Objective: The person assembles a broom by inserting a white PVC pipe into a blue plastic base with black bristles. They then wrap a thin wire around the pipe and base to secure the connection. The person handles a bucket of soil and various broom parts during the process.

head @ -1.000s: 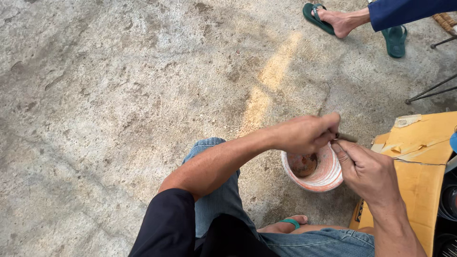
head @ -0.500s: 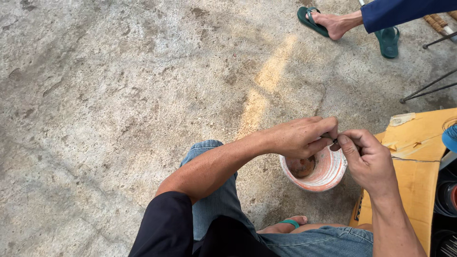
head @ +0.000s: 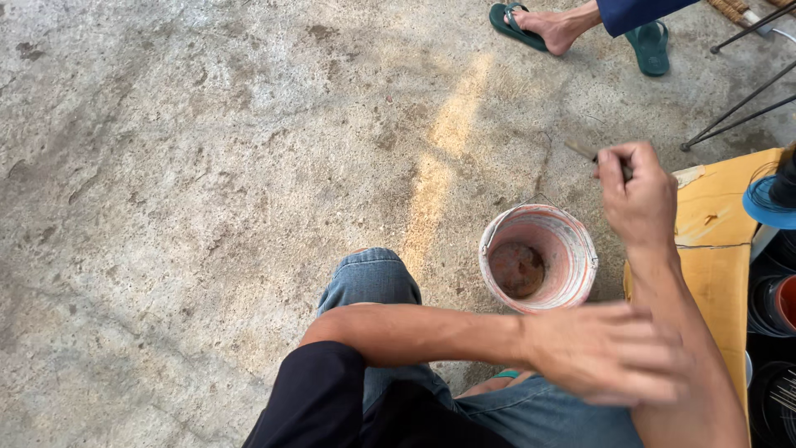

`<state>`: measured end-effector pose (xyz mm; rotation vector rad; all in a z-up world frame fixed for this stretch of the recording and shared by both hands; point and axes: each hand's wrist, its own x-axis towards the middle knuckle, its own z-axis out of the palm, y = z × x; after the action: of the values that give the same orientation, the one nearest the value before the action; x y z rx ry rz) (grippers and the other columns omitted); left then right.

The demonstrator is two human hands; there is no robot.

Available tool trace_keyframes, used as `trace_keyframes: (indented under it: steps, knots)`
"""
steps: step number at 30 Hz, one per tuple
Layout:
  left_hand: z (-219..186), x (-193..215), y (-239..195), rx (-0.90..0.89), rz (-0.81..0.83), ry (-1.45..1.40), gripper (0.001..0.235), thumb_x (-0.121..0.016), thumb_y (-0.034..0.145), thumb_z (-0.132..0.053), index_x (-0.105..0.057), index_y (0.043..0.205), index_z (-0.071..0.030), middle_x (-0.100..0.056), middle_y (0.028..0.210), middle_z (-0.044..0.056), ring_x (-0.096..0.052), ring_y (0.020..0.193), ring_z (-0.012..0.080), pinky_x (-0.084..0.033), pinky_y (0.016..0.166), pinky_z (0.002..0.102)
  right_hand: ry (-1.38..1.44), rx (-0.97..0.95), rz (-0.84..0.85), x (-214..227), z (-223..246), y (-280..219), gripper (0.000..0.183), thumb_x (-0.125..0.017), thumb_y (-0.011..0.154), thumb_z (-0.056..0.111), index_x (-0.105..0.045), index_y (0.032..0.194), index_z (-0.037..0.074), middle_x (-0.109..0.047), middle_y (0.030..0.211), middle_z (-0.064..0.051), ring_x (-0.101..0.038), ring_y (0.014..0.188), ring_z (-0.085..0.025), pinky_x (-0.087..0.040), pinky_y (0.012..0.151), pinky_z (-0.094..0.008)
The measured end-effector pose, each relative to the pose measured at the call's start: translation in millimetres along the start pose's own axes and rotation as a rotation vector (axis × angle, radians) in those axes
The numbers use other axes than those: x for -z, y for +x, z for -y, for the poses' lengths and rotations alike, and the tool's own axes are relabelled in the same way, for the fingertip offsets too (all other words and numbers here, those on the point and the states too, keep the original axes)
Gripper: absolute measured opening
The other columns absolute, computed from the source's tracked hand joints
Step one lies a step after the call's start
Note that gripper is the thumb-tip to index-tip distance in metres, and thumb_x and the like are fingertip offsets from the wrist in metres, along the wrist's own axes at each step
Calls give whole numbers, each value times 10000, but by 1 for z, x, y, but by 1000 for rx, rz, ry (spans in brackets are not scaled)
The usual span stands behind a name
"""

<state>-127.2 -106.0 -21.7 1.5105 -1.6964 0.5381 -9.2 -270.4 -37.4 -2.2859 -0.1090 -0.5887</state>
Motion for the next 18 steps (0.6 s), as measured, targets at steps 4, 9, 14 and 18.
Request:
trace_keyframes:
  steps: [4, 9, 14, 18]
  knots:
    - [-24, -27, -6, 49, 37, -44, 470, -724, 834, -210, -599, 1285, -165, -583, 1307, 58, -552, 1271, 254, -457, 1104, 446, 174, -68, -59, -21, -60, 26, 202, -650, 1154, 176, -620, 1110, -19, -725, 899, -65, -670, 806, -87, -509, 706, -259]
    - [-25, -33, -19, 251, -7, -167, 379, -727, 792, -193, -632, 1153, -128, -614, 1246, 52, -594, 1239, 250, -491, 1012, 373, 73, -333, -101, -29, -119, 30, 172, -637, 1113, 166, -629, 1082, -4, -732, 851, -54, -651, 730, -80, -483, 632, -248]
    - [-23, -34, -22, 179, -7, -255, 228, -725, 846, -222, -650, 1038, -123, -639, 1123, 53, -632, 1097, 242, -534, 968, 349, 108, -352, -89, -40, -127, 32, 181, -640, 1120, 170, -625, 1076, -5, -726, 845, -56, -617, 699, -65, -464, 612, -244]
    - [-10, -26, -20, 387, -132, -115, 351, -727, 875, -308, -634, 1146, -105, -616, 1172, 65, -623, 1106, 234, -505, 935, 341, 151, -316, -63, -48, -115, 38, 177, -647, 1115, 175, -614, 1090, 3, -726, 841, -50, -589, 675, -53, -450, 595, -241]
